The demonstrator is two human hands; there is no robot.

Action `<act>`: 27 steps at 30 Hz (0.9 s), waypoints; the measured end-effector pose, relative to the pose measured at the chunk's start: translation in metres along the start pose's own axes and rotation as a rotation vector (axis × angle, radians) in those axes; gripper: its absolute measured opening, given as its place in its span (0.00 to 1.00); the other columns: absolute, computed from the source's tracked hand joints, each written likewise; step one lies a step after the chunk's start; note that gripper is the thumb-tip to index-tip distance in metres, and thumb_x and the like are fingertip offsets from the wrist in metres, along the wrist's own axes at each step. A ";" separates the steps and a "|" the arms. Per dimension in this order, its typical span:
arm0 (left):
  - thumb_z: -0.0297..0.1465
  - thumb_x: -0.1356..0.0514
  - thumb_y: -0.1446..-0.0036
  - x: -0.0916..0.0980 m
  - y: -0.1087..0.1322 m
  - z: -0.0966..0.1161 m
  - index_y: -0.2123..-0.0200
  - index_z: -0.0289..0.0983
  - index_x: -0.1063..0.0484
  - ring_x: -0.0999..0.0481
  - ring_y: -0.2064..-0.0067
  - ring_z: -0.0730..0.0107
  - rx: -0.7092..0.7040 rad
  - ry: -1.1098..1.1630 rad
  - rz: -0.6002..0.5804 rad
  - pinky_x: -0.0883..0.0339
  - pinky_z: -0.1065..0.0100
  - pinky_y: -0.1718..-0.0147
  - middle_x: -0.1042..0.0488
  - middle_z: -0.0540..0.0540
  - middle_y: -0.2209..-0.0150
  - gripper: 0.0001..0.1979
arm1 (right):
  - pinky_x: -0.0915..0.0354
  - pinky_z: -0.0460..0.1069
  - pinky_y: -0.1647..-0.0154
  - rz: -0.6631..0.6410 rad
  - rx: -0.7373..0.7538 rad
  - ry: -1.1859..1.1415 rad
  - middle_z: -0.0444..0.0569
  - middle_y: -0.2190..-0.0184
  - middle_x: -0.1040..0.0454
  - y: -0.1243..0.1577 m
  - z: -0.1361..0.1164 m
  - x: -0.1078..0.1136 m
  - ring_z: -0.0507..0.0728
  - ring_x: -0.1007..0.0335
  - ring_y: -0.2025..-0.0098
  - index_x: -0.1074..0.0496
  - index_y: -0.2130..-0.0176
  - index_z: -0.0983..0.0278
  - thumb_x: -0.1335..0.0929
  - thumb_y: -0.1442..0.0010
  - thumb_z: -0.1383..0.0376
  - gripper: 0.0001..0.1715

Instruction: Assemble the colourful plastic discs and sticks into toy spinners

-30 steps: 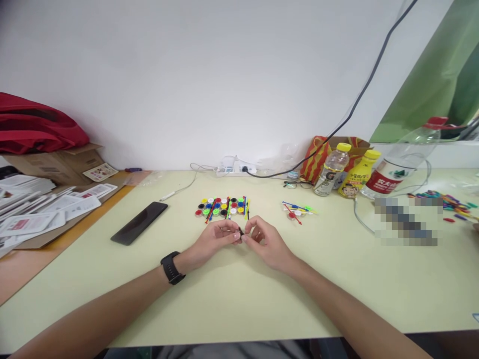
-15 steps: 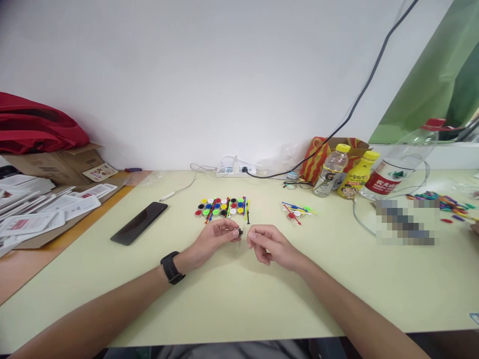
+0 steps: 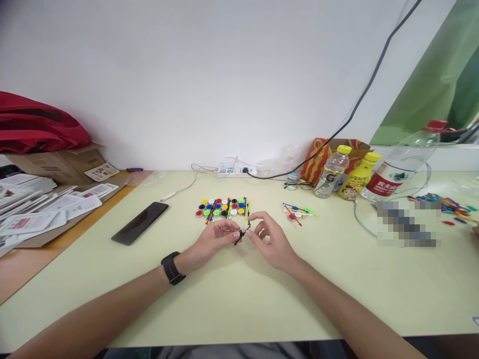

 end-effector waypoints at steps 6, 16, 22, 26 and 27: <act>0.37 0.28 0.43 0.001 0.000 0.000 0.59 0.34 0.23 0.22 0.61 0.67 -0.002 0.004 0.002 0.28 0.65 0.56 0.23 0.45 0.63 0.15 | 0.31 0.50 0.69 0.098 0.026 -0.042 0.52 0.54 0.27 0.003 -0.003 0.011 0.56 0.30 0.64 0.45 0.39 0.56 0.32 0.33 0.53 0.29; 0.37 0.27 0.44 0.005 -0.002 -0.007 0.59 0.34 0.22 0.21 0.59 0.65 0.007 0.014 0.006 0.28 0.62 0.53 0.22 0.44 0.62 0.16 | 0.52 0.45 0.76 -0.159 -0.166 -0.237 0.34 0.80 0.45 0.000 0.008 -0.015 0.49 0.52 0.77 0.39 0.56 0.59 0.32 0.32 0.51 0.17; 0.37 0.28 0.43 -0.002 0.000 -0.006 0.58 0.34 0.22 0.21 0.59 0.65 0.012 -0.002 -0.048 0.28 0.64 0.54 0.21 0.43 0.62 0.15 | 0.43 0.46 0.69 -0.185 -0.144 -0.220 0.41 0.70 0.32 0.001 0.010 -0.025 0.51 0.41 0.71 0.38 0.55 0.60 0.32 0.32 0.53 0.16; 0.37 0.28 0.42 -0.003 0.000 -0.004 0.58 0.34 0.23 0.21 0.60 0.66 0.006 -0.017 -0.050 0.28 0.64 0.55 0.21 0.43 0.62 0.15 | 0.40 0.47 0.67 -0.220 -0.085 -0.117 0.44 0.66 0.29 0.001 0.007 -0.025 0.52 0.37 0.68 0.34 0.54 0.60 0.34 0.30 0.55 0.11; 0.37 0.29 0.42 -0.002 0.000 -0.005 0.58 0.34 0.23 0.21 0.60 0.66 0.008 -0.016 -0.044 0.27 0.64 0.55 0.21 0.43 0.62 0.15 | 0.39 0.48 0.67 -0.228 -0.059 -0.066 0.45 0.66 0.28 0.002 0.006 -0.024 0.53 0.36 0.67 0.33 0.53 0.60 0.35 0.29 0.57 0.10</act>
Point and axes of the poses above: each hand's wrist, its own y-axis away from the middle knuckle, its own x-axis out of the back of the hand, z = x × y, the point moved 10 cm from there along -y, towards the middle knuckle
